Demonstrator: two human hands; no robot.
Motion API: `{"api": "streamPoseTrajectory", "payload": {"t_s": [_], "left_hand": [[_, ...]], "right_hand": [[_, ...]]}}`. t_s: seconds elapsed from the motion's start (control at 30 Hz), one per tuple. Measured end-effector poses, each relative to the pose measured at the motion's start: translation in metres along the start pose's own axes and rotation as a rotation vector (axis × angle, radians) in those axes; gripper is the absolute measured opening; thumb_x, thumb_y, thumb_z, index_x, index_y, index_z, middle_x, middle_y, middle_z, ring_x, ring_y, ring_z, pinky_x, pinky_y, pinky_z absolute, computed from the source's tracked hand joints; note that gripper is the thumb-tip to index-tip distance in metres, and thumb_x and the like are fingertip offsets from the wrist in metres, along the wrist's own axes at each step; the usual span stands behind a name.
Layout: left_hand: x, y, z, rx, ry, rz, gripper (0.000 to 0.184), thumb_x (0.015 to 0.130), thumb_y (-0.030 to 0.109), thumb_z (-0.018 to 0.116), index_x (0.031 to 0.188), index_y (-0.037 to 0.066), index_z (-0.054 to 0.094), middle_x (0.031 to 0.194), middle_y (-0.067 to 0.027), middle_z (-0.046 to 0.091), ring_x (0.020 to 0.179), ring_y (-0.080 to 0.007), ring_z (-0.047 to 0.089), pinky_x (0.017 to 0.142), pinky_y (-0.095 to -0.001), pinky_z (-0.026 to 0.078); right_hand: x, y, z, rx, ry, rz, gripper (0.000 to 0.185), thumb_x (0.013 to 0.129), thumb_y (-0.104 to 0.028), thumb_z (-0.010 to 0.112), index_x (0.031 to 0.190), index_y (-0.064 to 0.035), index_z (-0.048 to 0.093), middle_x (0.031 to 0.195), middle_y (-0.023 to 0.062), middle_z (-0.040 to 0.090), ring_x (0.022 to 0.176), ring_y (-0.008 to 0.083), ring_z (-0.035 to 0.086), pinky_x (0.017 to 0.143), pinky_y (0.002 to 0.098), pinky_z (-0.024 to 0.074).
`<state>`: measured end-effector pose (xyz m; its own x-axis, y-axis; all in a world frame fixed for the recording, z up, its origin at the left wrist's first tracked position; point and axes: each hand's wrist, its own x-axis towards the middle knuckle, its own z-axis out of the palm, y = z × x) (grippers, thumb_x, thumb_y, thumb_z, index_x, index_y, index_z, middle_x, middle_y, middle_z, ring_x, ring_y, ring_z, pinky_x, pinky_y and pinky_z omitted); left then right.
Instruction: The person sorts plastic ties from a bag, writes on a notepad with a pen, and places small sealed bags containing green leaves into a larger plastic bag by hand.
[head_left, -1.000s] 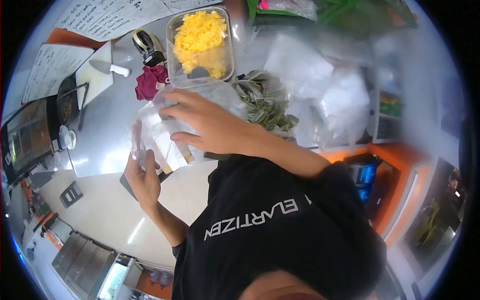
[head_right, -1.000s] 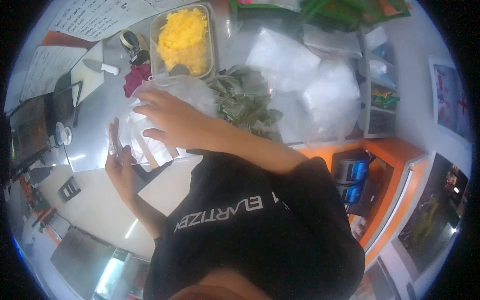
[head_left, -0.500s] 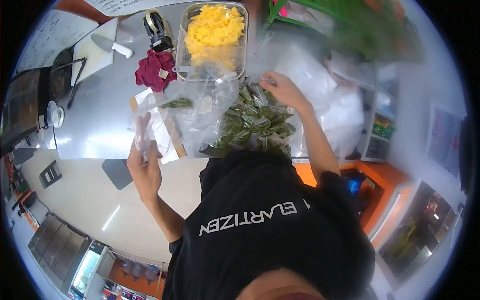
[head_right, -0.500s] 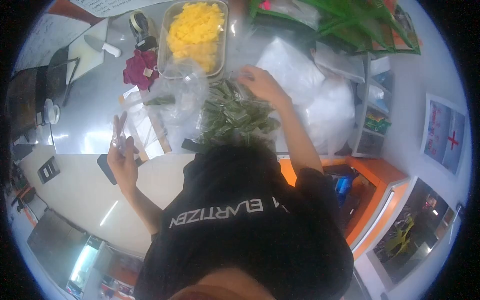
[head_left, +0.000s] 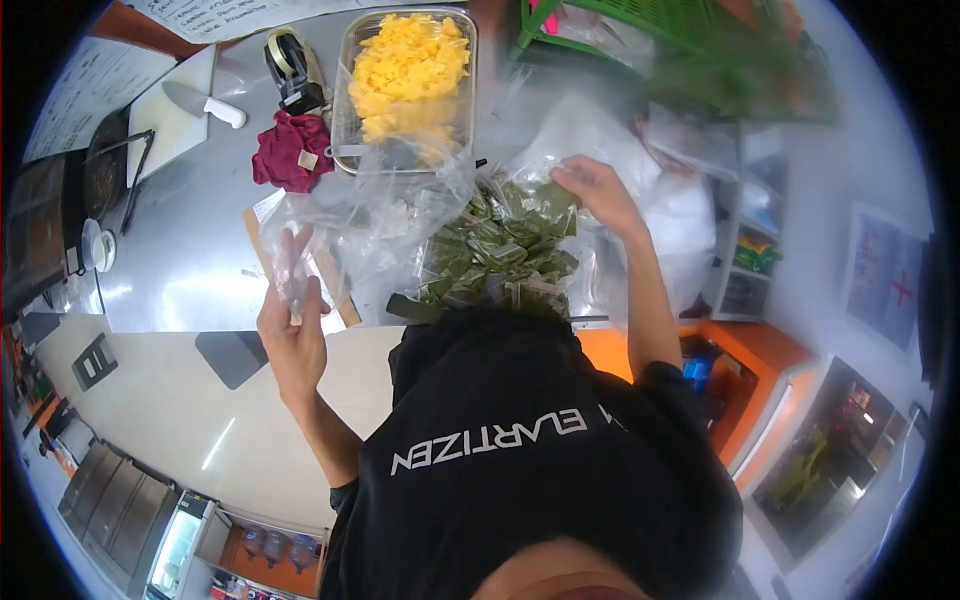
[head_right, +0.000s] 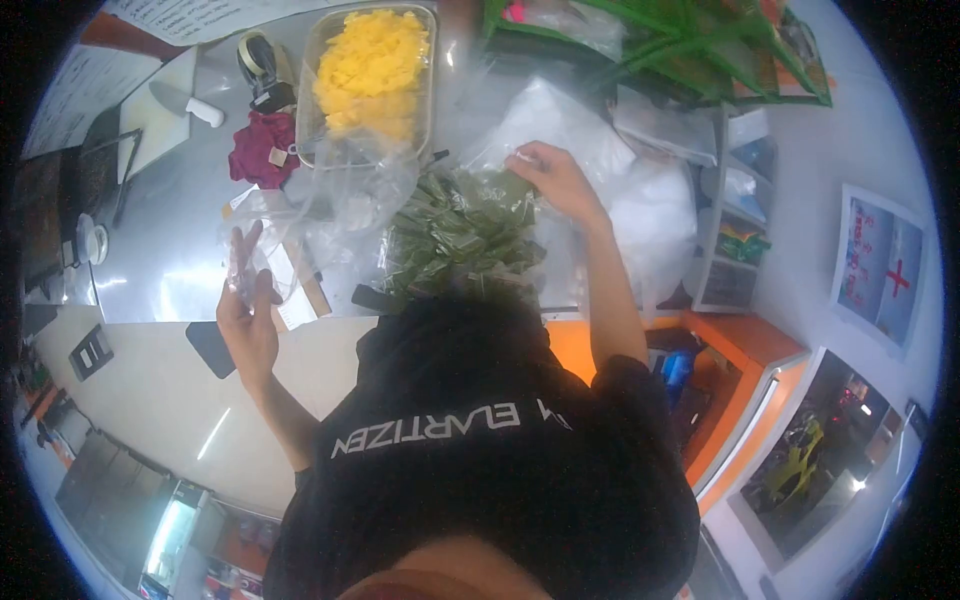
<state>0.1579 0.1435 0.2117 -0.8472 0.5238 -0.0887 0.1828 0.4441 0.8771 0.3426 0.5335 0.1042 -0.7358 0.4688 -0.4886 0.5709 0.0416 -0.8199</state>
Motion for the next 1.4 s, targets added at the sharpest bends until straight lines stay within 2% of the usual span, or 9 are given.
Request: {"api": "streamPoseTrajectory", "payload": {"t_s": [0.33, 0.43, 0.53, 0.73, 0.83, 0.93, 1.03, 1.23, 1.4], "left_hand": [[0.006, 0.006, 0.003, 0.011, -0.006, 0.006, 0.058, 0.1, 0.002, 0.055, 0.156, 0.002, 0.039, 0.144, -0.0128, 0.062, 0.07, -0.0057, 0.052, 0.066, -0.0217, 0.047], [0.007, 0.007, 0.004, 0.029, -0.002, 0.022, 0.057, 0.1, 0.003, 0.055, 0.155, 0.002, 0.04, 0.143, -0.0128, 0.062, 0.07, -0.0059, 0.053, 0.066, -0.0216, 0.047], [0.007, 0.007, 0.005, 0.002, -0.001, 0.015, 0.056, 0.1, 0.004, 0.055, 0.155, 0.002, 0.042, 0.142, -0.0126, 0.063, 0.07, -0.0058, 0.053, 0.066, -0.0216, 0.047], [0.006, 0.003, 0.005, 0.001, 0.008, 0.015, 0.054, 0.101, 0.004, 0.054, 0.154, 0.003, 0.043, 0.142, -0.0127, 0.063, 0.071, -0.0057, 0.054, 0.066, -0.0218, 0.047], [0.006, 0.006, 0.005, 0.003, 0.004, 0.006, 0.055, 0.1, 0.003, 0.054, 0.154, 0.002, 0.043, 0.143, -0.0129, 0.063, 0.071, -0.0053, 0.054, 0.066, -0.0213, 0.047], [0.005, 0.005, 0.005, -0.062, 0.021, 0.038, 0.058, 0.097, -0.005, 0.052, 0.154, 0.005, 0.045, 0.142, -0.0115, 0.064, 0.07, -0.0085, 0.056, 0.065, -0.0228, 0.049], [0.005, 0.007, 0.005, -0.09, 0.068, 0.024, 0.06, 0.096, -0.006, 0.053, 0.155, 0.006, 0.044, 0.144, -0.0122, 0.062, 0.07, -0.0084, 0.056, 0.064, -0.0228, 0.049], [0.005, 0.015, 0.005, -0.073, 0.058, -0.033, 0.065, 0.094, -0.006, 0.053, 0.157, 0.006, 0.04, 0.146, -0.0122, 0.06, 0.066, -0.008, 0.056, 0.063, -0.0237, 0.051], [0.003, 0.023, 0.008, -0.133, 0.092, -0.035, 0.069, 0.092, -0.006, 0.051, 0.159, 0.006, 0.036, 0.152, -0.0119, 0.055, 0.069, -0.0069, 0.058, 0.062, -0.0219, 0.05]], "right_hand": [[-0.013, 0.021, 0.015, -0.258, 0.076, -0.05, 0.039, 0.097, -0.037, 0.071, 0.083, -0.001, 0.065, 0.071, 0.0008, 0.06, 0.068, 0.01, 0.05, 0.063, 0.0304, 0.041], [-0.018, 0.031, 0.013, -0.251, 0.108, -0.103, 0.045, 0.094, -0.04, 0.072, 0.079, 0.0013, 0.065, 0.065, 0.0038, 0.053, 0.064, 0.0127, 0.045, 0.059, 0.0343, 0.0385], [-0.026, 0.032, 0.007, -0.117, 0.11, 0.036, 0.044, 0.094, -0.039, 0.072, 0.078, 0.0012, 0.065, 0.065, 0.002, 0.054, 0.063, 0.0117, 0.045, 0.058, 0.0336, 0.0377], [-0.035, 0.039, -0.005, -0.019, 0.137, 0.045, 0.038, 0.093, -0.037, 0.073, 0.087, 0.0006, 0.07, 0.072, 0.0029, 0.062, 0.067, 0.0111, 0.053, 0.063, 0.0305, 0.0443], [-0.046, 0.019, -0.005, -0.136, 0.096, 0.137, 0.018, 0.095, -0.018, 0.066, 0.098, -0.0004, 0.07, 0.087, 0.0, 0.067, 0.084, 0.0083, 0.058, 0.077, 0.0264, 0.046], [-0.069, -0.028, -0.012, -0.15, 0.032, 0.143, 0.037, 0.09, -0.033, 0.078, 0.104, 0.0007, 0.072, 0.085, 0.0068, 0.071, 0.078, 0.0113, 0.062, 0.072, 0.0282, 0.0499], [-0.072, -0.038, -0.027, -0.188, -0.019, 0.03, 0.029, 0.092, -0.026, 0.077, 0.108, -0.002, 0.072, 0.09, 0.006, 0.073, 0.083, 0.0101, 0.063, 0.074, 0.0267, 0.0504], [-0.082, -0.116, 0.021, 0.403, 0.235, -0.334, 0.011, 0.101, -0.011, 0.064, 0.109, -0.0045, 0.066, 0.091, -0.0011, 0.068, 0.082, 0.0076, 0.061, 0.072, 0.0243, 0.0484], [-0.053, -0.165, 0.111, 0.122, -0.054, -0.895, 0.011, 0.098, -0.011, 0.063, 0.108, -0.0051, 0.064, 0.094, 0.0078, 0.067, 0.085, 0.0241, 0.066, 0.077, 0.0338, 0.0524]]}}
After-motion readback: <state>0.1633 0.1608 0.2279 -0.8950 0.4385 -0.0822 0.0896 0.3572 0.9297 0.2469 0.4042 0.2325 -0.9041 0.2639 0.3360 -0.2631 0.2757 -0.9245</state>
